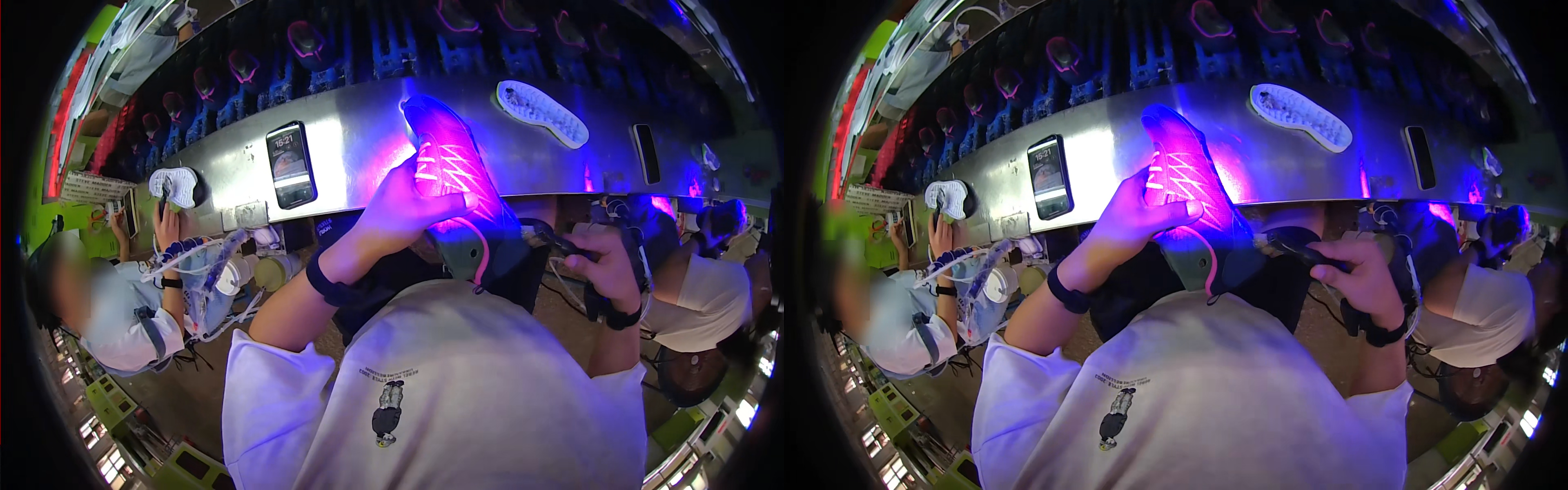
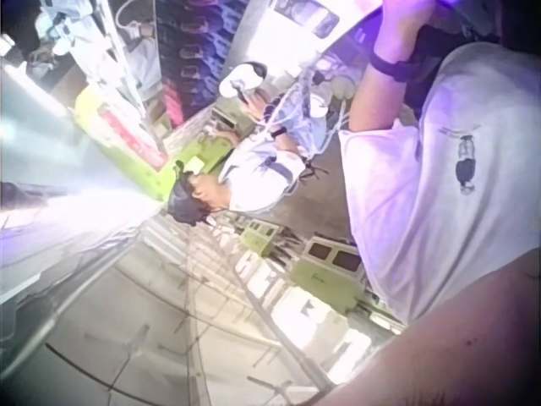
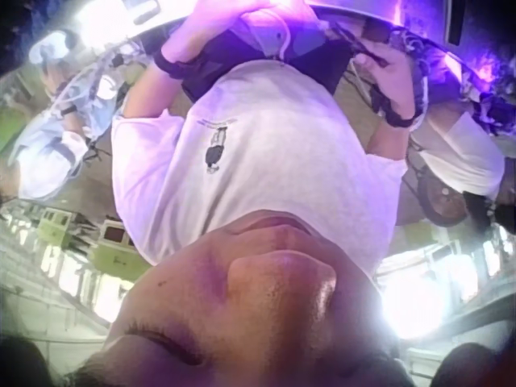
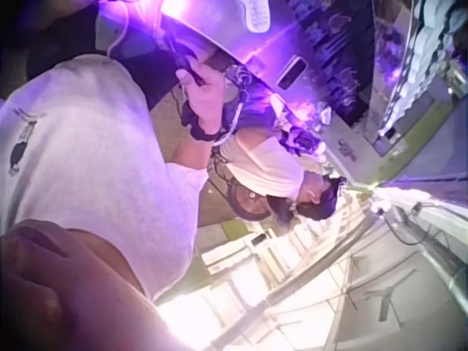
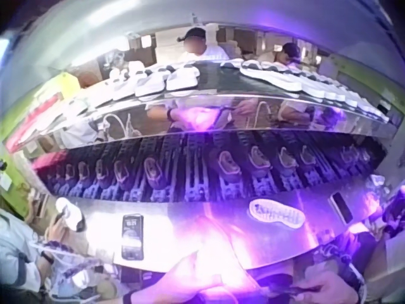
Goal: The recorder is seen using a tool to stitch or finish the upper part of a shoe at an industrial workbench.
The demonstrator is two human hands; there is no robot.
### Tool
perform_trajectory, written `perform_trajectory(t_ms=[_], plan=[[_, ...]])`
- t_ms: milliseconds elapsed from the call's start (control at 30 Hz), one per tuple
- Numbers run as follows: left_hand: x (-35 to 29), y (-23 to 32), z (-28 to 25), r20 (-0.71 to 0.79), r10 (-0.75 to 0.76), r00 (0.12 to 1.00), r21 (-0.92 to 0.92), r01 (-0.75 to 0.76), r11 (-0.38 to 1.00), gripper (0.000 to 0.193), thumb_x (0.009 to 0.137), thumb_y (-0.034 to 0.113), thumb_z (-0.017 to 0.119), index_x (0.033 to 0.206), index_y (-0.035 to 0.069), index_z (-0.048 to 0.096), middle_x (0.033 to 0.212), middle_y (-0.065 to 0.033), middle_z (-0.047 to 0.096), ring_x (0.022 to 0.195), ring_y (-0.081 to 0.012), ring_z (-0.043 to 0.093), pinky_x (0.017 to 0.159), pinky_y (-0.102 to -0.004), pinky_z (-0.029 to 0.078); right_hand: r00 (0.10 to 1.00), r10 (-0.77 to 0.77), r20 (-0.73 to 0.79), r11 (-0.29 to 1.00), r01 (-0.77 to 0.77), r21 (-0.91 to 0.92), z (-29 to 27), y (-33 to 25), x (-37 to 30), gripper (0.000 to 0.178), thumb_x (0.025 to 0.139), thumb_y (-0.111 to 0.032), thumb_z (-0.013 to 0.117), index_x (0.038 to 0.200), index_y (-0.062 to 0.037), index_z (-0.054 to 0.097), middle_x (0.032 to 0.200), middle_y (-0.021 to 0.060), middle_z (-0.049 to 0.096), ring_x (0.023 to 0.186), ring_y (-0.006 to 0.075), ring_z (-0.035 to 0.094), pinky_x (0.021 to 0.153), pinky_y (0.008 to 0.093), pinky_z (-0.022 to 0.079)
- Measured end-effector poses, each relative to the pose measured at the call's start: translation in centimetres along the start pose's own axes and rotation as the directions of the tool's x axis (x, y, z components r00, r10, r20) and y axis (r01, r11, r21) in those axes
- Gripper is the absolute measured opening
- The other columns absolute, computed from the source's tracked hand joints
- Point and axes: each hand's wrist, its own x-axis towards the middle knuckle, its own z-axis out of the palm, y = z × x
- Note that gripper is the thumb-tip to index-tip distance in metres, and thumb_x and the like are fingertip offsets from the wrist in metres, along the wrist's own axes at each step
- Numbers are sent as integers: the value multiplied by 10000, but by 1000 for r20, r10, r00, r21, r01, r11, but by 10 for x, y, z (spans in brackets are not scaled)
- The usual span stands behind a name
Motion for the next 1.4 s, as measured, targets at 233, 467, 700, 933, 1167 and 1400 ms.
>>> perform_trajectory(t_ms=[233, 467, 700, 933, 1167, 1400], plan=[[-2, -4, 11, -98, -35, 995, -197, 15, 980, 594, 848, 108, 770, 1346, -27, 474, 1205, -109, 647, 1087, -206, 657, 961, -358, 538, 968, -173, -180, 984, 176, -2, 19, 13, -8, 316, 824, -109, 787, 1099, 28, 714, 848, 57, 686, 773, 123, 595, 709, 273, 469], [-15, 0, 17, 31, -332, 943, -361, 320, 876, 496, 963, 355, 629, 1320, 23, 535, 1204, -85, 660, 1001, -183, 703, 807, -335, 614, 900, -384, -207, 910, 331, -249, 5, -30, 3, 322, 790, -52, 771, 1095, 28, 708, 747, 62, 615, 676, 158, 564, 628, 294, 426], [-27, -7, 25, 111, -333, 936, -604, 330, 725, 422, 987, 390, 582, 1340, 176, 492, 1175, -99, 653, 852, -207, 733, 586, -268, 627, 878, -459, -136, 860, 401, -315, -9, -70, 16, 330, 794, -40, 750, 1120, -2, 717, 775, 90, 672, 715, 169, 631, 656, 283, 468], [-33, -13, 10, 348, -425, 835, -839, 480, 257, 592, 950, 484, 596, 1285, 1, 528, 1005, -242, 690, 715, -306, 723, 519, -265, 628, 878, -473, -73, 825, 412, -388, -6, -87, 36, 357, 788, 7, 728, 1144, -17, 717, 795, 81, 664, 708, 163, 604, 666, 283, 461], [-45, -30, -5, 609, -289, 739, -791, 593, -151, 683, 915, 575, 597, 1333, 41, 521, 1122, -335, 598, 708, -291, 684, 524, -227, 615, 887, -452, -93, 859, 405, -313, 21, -88, 54, 349, 796, 32, 728, 1144, 9, 709, 782, 59, 609, 709, 136, 557, 674, 263, 446], [-53, -27, -2, 658, -212, 723, -746, 587, -316, 799, 883, 633, 600, 1395, 44, 430, 1110, -342, 545, 688, -316, 665, 507, -255, 626, 807, -577, -125, 793, 516, -323, 42, -76, 66, 347, 748, 84, 733, 1090, 25, 714, 800, 70, 620, 706, 136, 564, 661, 259, 450]])
